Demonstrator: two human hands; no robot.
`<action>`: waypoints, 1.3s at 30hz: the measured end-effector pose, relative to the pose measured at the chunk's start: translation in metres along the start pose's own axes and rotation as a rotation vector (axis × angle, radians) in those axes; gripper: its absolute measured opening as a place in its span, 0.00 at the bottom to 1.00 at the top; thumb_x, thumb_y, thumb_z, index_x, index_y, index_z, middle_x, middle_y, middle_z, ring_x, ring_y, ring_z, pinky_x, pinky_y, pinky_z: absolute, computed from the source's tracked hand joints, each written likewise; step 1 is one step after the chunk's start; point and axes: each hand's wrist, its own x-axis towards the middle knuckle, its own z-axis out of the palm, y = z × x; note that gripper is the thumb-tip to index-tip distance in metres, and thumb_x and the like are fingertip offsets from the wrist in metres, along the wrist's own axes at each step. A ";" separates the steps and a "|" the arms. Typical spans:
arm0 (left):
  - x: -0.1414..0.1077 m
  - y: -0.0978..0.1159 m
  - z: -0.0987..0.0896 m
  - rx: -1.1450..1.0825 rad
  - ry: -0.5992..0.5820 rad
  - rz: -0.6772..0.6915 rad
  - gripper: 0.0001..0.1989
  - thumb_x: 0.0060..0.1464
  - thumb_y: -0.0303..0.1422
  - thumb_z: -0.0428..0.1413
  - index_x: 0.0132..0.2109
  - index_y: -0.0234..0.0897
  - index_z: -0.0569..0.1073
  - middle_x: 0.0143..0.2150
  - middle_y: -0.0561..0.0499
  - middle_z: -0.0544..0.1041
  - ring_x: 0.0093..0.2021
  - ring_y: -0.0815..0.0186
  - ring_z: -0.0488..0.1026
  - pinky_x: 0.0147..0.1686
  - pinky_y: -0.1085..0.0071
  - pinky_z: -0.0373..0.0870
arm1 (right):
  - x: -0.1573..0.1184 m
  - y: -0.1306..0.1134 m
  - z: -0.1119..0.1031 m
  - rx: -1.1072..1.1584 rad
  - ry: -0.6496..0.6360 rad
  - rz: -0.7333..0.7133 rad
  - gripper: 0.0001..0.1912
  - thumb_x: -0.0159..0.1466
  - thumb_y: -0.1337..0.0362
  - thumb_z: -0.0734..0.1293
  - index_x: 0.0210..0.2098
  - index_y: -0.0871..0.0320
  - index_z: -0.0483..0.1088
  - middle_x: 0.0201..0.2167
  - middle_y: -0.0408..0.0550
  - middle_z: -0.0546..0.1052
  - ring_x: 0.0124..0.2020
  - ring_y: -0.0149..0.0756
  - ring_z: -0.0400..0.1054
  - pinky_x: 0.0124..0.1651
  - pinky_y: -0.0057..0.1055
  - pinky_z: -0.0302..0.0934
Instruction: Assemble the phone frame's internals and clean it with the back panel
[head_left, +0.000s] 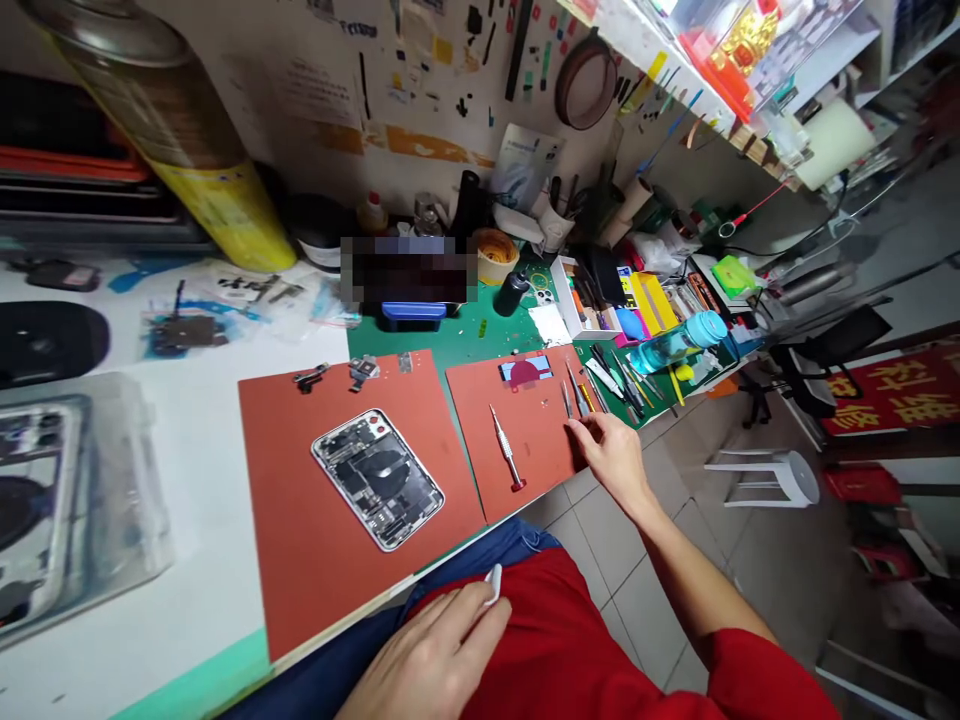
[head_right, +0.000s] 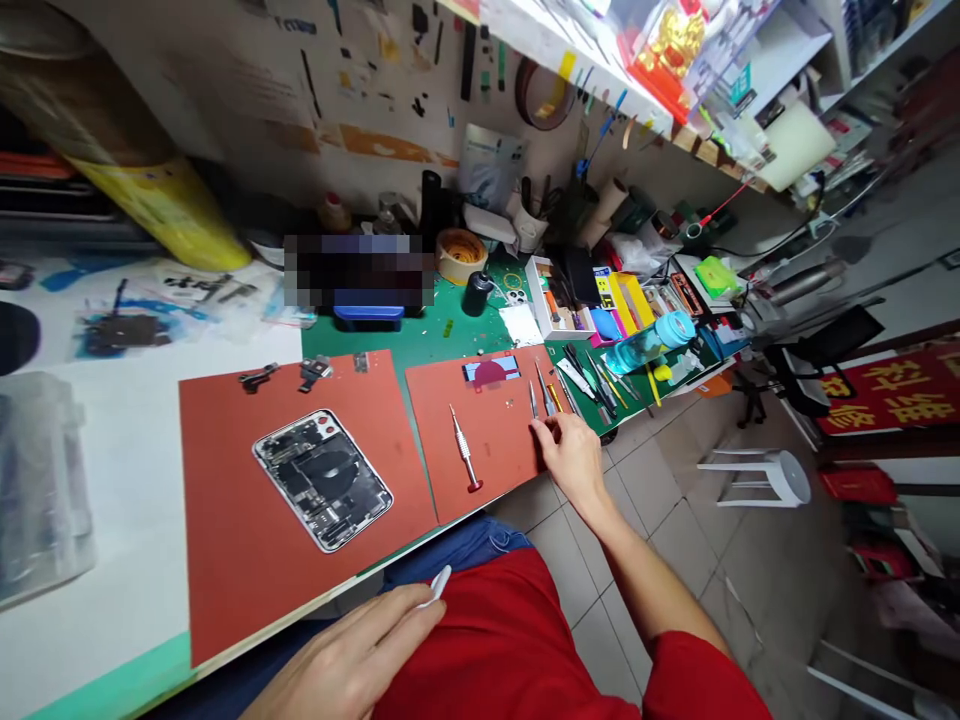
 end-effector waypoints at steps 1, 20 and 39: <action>0.002 0.000 -0.002 -0.014 -0.005 -0.021 0.33 0.47 0.16 0.47 0.54 0.41 0.81 0.50 0.49 0.88 0.42 0.59 0.87 0.42 0.71 0.84 | 0.001 0.000 0.006 -0.016 0.018 0.015 0.18 0.73 0.49 0.67 0.40 0.57 0.80 0.40 0.55 0.83 0.41 0.45 0.77 0.42 0.34 0.63; 0.009 -0.040 -0.082 -0.623 0.156 -0.500 0.08 0.70 0.30 0.55 0.42 0.44 0.79 0.43 0.54 0.81 0.42 0.69 0.81 0.39 0.77 0.76 | -0.031 -0.057 -0.036 0.760 -0.631 -0.443 0.12 0.78 0.58 0.67 0.54 0.54 0.79 0.39 0.48 0.79 0.33 0.33 0.76 0.38 0.33 0.73; -0.018 -0.014 -0.078 -0.459 0.080 -0.420 0.14 0.72 0.23 0.49 0.53 0.44 0.75 0.52 0.51 0.82 0.52 0.67 0.81 0.53 0.72 0.76 | -0.031 -0.089 -0.017 0.550 -0.974 -0.701 0.15 0.80 0.55 0.64 0.54 0.54 0.79 0.42 0.48 0.77 0.41 0.37 0.72 0.46 0.35 0.67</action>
